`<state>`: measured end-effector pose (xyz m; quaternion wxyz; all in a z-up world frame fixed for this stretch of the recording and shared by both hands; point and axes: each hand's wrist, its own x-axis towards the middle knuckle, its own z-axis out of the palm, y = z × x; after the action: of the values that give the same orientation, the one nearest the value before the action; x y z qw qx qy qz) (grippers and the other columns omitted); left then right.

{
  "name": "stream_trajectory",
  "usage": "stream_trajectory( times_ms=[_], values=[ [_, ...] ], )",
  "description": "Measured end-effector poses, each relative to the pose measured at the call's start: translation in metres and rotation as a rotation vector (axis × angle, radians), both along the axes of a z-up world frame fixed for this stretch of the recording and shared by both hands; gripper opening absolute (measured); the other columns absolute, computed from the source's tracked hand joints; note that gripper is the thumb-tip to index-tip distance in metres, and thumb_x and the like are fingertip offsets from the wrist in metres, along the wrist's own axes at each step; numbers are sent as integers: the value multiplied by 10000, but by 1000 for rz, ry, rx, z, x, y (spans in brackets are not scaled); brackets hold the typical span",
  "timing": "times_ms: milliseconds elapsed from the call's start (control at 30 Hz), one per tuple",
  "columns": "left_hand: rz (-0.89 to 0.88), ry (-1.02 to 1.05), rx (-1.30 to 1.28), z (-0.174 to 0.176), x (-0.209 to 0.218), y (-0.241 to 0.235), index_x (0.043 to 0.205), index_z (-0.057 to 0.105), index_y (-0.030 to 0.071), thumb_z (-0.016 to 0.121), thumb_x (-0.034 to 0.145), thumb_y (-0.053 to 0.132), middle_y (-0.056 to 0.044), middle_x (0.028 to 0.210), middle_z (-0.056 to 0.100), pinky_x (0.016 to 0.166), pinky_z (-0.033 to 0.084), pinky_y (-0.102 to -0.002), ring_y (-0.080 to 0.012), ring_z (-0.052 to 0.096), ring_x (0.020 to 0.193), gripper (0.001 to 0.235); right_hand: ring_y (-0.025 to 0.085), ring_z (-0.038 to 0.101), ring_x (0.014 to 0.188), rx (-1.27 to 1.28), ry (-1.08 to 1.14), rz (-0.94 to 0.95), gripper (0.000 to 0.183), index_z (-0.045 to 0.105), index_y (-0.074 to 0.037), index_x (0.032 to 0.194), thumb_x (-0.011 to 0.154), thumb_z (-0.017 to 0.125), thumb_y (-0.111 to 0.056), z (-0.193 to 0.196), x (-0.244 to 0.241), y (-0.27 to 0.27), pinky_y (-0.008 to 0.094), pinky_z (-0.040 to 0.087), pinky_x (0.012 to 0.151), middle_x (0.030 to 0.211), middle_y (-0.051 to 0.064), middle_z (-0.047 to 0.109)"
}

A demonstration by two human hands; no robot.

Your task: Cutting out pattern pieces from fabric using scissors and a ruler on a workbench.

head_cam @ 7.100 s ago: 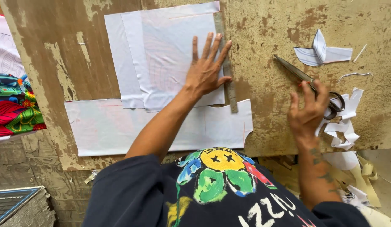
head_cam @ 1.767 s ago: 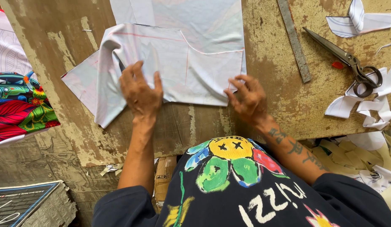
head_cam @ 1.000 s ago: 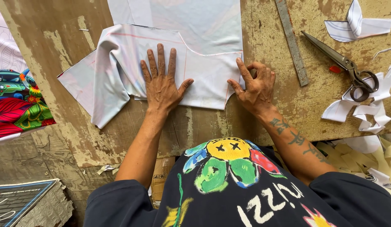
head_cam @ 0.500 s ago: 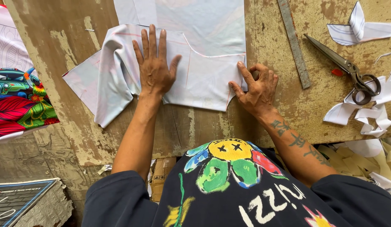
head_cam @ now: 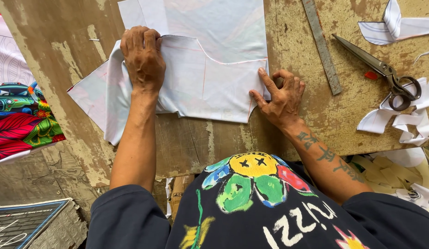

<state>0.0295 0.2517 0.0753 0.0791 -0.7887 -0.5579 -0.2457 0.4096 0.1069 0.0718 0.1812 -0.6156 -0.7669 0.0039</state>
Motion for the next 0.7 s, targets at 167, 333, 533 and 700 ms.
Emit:
stream_trajectory(
  times_ms=[167,333,533,700],
  values=[
    [-9,54,42,-13,-1,4,1063,724,105,815,1084,74,-73,1126,625,1118,500,-532,-303,647,1136,98,278,580,1067,-11,4,0,609,735,-261,1524,1037,805,-620,1,0,-1,511,416,867,1273,84,582],
    [61,-34,-202,-11,37,-42,1571,504,54,700,1210,284,-184,1607,515,1362,235,-554,-384,379,1575,471,270,574,1086,-16,39,-3,622,736,-237,1518,1041,780,-635,4,-1,1,514,414,893,1258,80,578],
    [49,244,-641,-16,55,-68,1819,120,157,417,1199,799,-135,1871,39,1413,-3,-605,-387,-15,1721,940,268,563,1057,-37,43,16,680,648,-256,1594,1043,791,-629,-2,5,1,501,412,900,1276,81,565],
    [69,243,-617,-6,61,-84,1812,87,116,449,1202,854,-185,1877,28,1398,-61,-640,-403,-45,1727,1023,350,594,1139,-29,278,-50,657,558,-136,1653,1109,789,-422,11,53,-2,461,575,898,1320,215,598]
  ],
)
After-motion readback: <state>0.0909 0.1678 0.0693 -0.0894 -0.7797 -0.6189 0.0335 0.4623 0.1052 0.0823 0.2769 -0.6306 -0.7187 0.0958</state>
